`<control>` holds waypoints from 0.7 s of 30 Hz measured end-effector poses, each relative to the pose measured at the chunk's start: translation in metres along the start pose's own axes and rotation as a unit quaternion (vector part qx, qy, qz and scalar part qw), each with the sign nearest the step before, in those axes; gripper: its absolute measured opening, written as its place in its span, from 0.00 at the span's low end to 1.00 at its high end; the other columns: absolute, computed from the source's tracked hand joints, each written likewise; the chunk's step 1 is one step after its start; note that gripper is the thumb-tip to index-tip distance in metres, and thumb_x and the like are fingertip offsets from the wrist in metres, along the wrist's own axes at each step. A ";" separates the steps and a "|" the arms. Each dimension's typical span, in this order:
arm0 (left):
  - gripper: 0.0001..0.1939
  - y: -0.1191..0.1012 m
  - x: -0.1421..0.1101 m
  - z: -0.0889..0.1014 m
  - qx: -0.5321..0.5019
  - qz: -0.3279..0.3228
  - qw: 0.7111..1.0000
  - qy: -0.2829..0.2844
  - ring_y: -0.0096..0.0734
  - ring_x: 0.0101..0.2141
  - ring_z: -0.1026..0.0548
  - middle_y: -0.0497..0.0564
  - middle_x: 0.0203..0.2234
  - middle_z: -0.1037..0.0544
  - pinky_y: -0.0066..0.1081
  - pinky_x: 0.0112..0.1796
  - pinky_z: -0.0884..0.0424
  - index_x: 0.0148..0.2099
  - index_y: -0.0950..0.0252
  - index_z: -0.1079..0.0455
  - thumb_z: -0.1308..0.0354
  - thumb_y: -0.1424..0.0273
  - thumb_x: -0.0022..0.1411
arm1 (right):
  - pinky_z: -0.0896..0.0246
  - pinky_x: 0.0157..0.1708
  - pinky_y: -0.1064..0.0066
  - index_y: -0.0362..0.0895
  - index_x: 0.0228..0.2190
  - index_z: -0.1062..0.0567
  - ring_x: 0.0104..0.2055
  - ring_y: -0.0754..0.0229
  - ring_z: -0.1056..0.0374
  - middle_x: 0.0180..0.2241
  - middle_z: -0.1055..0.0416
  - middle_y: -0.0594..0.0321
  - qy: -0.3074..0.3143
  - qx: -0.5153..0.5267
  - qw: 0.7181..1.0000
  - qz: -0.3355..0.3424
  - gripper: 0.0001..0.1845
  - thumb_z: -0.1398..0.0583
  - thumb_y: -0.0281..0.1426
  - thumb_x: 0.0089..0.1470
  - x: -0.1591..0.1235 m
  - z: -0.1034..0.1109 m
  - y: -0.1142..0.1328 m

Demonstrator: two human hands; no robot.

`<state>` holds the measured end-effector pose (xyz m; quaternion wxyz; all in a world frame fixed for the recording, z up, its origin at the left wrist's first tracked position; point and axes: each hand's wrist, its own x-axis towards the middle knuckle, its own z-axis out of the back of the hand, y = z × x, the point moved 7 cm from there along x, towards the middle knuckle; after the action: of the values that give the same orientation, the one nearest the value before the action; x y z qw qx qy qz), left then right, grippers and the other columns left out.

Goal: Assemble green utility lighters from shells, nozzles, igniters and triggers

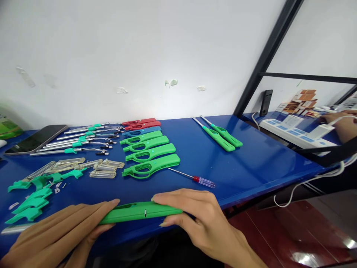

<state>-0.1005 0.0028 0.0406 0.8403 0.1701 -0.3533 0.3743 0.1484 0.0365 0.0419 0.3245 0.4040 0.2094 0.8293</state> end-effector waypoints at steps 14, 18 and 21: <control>0.18 -0.007 0.003 -0.014 0.070 -0.014 0.992 0.100 0.38 0.46 0.16 0.51 0.49 0.16 0.37 0.47 0.21 0.64 0.61 0.27 0.47 0.72 0.76 | 0.26 0.61 0.63 0.53 0.58 0.22 0.60 0.54 0.24 0.58 0.21 0.62 -0.014 -0.124 0.992 0.024 0.20 0.40 0.26 0.69 -0.001 -0.007 -0.007; 0.19 -0.013 0.009 -0.015 0.075 0.009 0.991 0.110 0.41 0.48 0.18 0.52 0.52 0.17 0.40 0.47 0.21 0.65 0.62 0.29 0.50 0.71 0.77 | 0.35 0.68 0.63 0.52 0.65 0.28 0.69 0.57 0.34 0.66 0.28 0.65 0.026 -0.177 0.982 0.057 0.28 0.46 0.21 0.70 -0.005 -0.014 -0.008; 0.18 -0.003 0.017 -0.002 0.063 0.037 0.994 0.080 0.41 0.47 0.18 0.52 0.50 0.16 0.41 0.47 0.22 0.64 0.61 0.29 0.51 0.69 0.78 | 0.42 0.72 0.64 0.51 0.64 0.28 0.72 0.58 0.38 0.67 0.31 0.65 -0.001 -0.191 0.978 0.082 0.28 0.46 0.20 0.69 -0.008 -0.004 -0.004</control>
<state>-0.0891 0.0104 0.0510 0.8391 0.1788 -0.2670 0.4389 0.1506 0.0337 0.0331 0.3269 0.3507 0.0129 0.8775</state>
